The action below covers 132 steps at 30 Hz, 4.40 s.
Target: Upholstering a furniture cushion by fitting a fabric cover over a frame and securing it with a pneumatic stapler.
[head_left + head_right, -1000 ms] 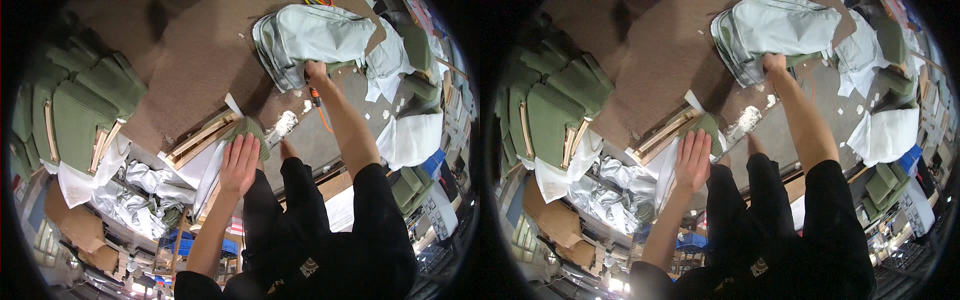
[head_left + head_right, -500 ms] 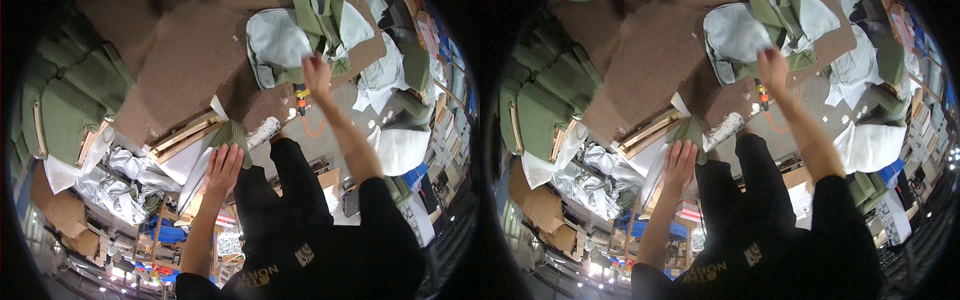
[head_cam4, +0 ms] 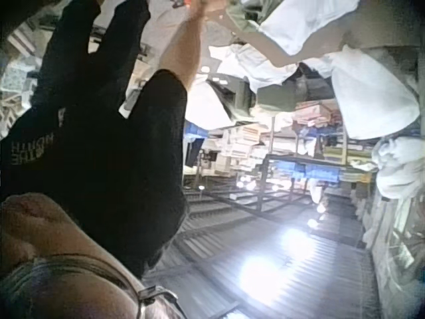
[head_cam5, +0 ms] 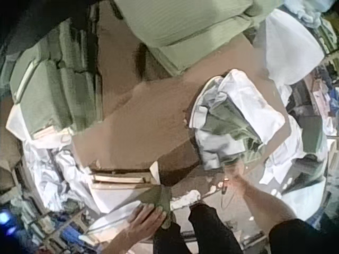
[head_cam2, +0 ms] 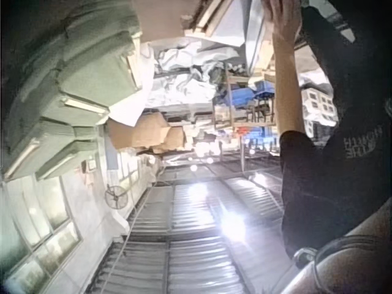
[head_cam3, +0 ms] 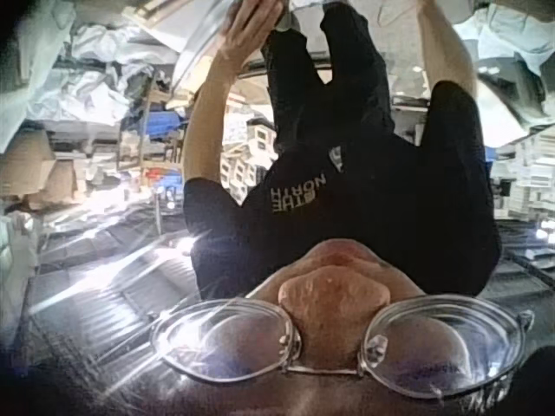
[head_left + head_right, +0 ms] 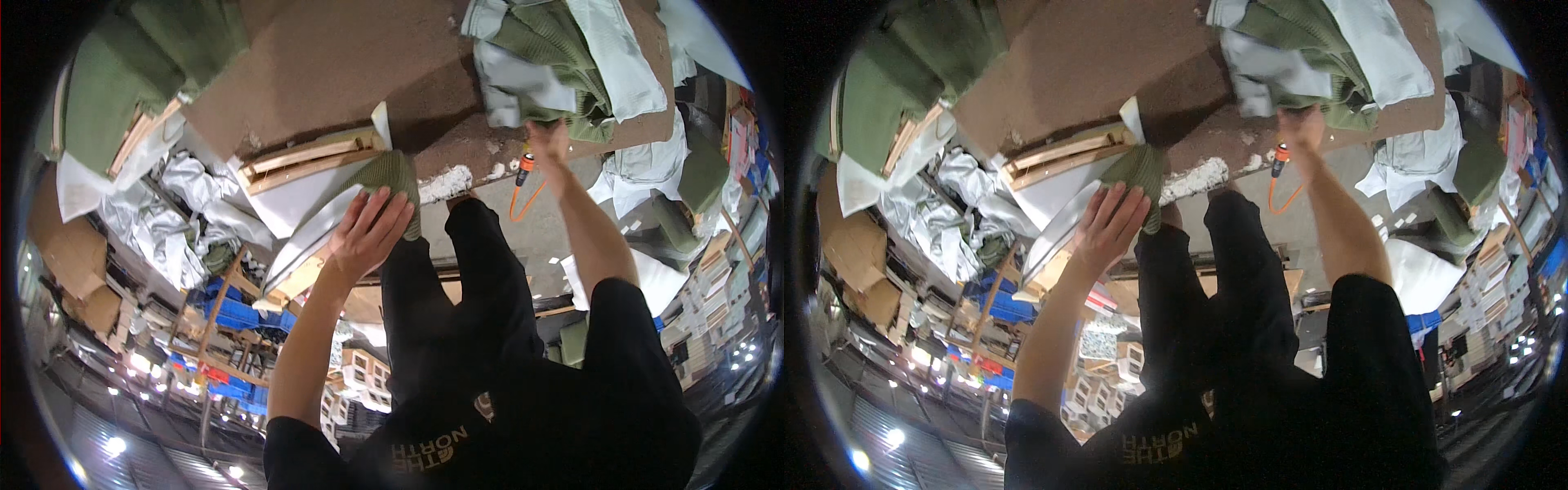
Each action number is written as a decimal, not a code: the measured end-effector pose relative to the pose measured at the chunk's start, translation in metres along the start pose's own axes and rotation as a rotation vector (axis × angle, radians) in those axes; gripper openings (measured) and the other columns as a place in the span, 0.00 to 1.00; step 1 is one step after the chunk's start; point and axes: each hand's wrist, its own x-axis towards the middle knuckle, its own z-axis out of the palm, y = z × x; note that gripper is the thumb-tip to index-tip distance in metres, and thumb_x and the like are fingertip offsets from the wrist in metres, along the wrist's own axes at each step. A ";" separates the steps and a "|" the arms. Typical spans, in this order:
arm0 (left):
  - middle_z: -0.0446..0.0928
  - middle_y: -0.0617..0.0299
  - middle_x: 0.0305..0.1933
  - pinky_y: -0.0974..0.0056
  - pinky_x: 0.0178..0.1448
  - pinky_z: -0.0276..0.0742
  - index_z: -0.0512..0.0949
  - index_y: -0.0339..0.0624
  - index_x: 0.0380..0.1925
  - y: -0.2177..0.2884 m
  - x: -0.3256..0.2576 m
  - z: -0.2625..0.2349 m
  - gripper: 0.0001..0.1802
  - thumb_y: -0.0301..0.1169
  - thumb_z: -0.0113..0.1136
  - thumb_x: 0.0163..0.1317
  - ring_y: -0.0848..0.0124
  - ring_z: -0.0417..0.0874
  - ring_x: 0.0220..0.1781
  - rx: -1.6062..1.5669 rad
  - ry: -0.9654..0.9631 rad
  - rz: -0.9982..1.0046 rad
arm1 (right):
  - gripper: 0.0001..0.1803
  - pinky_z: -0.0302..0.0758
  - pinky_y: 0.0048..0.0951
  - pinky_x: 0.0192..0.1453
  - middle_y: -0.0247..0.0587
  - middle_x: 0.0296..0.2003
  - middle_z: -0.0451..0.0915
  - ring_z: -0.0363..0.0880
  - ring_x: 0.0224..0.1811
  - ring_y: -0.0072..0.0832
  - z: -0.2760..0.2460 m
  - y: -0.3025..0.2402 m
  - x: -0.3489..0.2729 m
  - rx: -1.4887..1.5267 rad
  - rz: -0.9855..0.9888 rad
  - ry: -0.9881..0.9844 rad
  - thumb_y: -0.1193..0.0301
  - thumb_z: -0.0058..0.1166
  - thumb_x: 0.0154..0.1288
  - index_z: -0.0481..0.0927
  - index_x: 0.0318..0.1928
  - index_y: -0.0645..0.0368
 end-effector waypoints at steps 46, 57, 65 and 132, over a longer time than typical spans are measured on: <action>0.72 0.75 0.24 0.69 0.39 0.70 0.82 0.46 0.40 -0.002 -0.030 0.015 0.14 0.29 0.64 0.51 0.76 0.76 0.33 -0.049 0.462 0.060 | 0.26 0.78 0.37 0.38 0.57 0.30 0.83 0.85 0.32 0.47 -0.086 -0.300 -0.167 -0.536 -0.823 -1.027 0.75 0.61 0.43 0.81 0.49 0.66; 0.73 0.71 0.23 0.68 0.39 0.73 0.75 0.49 0.21 -0.006 -0.028 0.013 0.07 0.32 0.64 0.49 0.74 0.79 0.32 -0.082 0.399 0.084 | 0.27 0.77 0.31 0.45 0.45 0.34 0.82 0.81 0.34 0.35 -0.103 -0.249 -0.148 -0.602 -0.636 -0.861 0.65 0.73 0.51 0.78 0.48 0.68; 0.69 0.72 0.19 0.69 0.34 0.69 0.72 0.51 0.17 -0.012 -0.029 0.010 0.11 0.35 0.67 0.47 0.75 0.75 0.28 -0.086 0.459 0.070 | 0.19 0.68 0.22 0.26 0.31 0.25 0.75 0.71 0.22 0.18 -0.123 -0.258 -0.174 0.065 -0.111 -0.820 0.78 0.62 0.60 0.77 0.52 0.66; 0.81 0.49 0.37 0.58 0.46 0.75 0.76 0.23 0.41 0.043 -0.260 0.040 0.16 0.30 0.44 0.73 0.68 0.75 0.40 -0.943 0.887 -1.589 | 0.20 0.77 0.46 0.48 0.46 0.37 0.82 0.81 0.48 0.42 0.163 -0.399 -0.413 -0.474 -1.434 -0.855 0.58 0.62 0.57 0.80 0.47 0.54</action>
